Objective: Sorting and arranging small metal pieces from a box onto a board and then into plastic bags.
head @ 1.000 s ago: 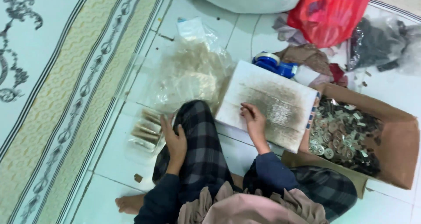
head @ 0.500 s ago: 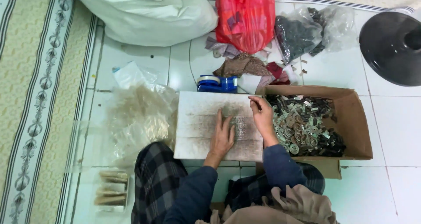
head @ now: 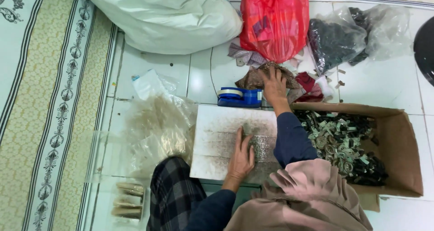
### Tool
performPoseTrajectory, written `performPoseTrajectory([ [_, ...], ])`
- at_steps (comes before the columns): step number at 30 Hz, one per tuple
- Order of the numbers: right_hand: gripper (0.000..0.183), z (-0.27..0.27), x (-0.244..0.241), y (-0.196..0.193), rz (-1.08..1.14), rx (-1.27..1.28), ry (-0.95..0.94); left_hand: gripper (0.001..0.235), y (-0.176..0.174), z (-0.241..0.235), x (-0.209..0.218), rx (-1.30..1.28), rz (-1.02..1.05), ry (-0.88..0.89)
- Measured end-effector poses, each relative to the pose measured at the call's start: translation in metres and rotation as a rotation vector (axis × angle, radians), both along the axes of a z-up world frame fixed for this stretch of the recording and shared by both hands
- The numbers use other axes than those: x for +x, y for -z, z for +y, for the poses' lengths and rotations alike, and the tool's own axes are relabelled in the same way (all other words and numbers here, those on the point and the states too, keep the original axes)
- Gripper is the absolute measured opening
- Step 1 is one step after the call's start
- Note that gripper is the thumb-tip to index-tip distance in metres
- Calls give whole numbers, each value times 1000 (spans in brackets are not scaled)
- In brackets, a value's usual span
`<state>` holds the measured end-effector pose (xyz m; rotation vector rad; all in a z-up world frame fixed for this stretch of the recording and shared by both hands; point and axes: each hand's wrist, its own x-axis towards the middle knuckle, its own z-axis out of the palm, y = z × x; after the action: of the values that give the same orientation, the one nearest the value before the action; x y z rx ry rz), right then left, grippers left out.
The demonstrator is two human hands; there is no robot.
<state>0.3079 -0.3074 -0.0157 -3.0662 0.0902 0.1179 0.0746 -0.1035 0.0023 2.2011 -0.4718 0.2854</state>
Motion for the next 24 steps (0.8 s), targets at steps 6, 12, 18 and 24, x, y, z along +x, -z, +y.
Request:
performPoseTrajectory([
  [6, 34, -37, 24, 82, 20, 102, 78, 38, 2, 2, 3, 12, -39, -18],
  [12, 29, -47, 15, 25, -468, 692, 326, 34, 3, 2, 0, 21, -65, -32],
  [18, 45, -20, -86, -133, -750, 1099, 284, 22, 15, -1, 0, -21, -139, -79],
  [24, 42, 22, -231, -141, -676, 1178, 310, 19, 23, -2, 0, -62, -155, -83],
])
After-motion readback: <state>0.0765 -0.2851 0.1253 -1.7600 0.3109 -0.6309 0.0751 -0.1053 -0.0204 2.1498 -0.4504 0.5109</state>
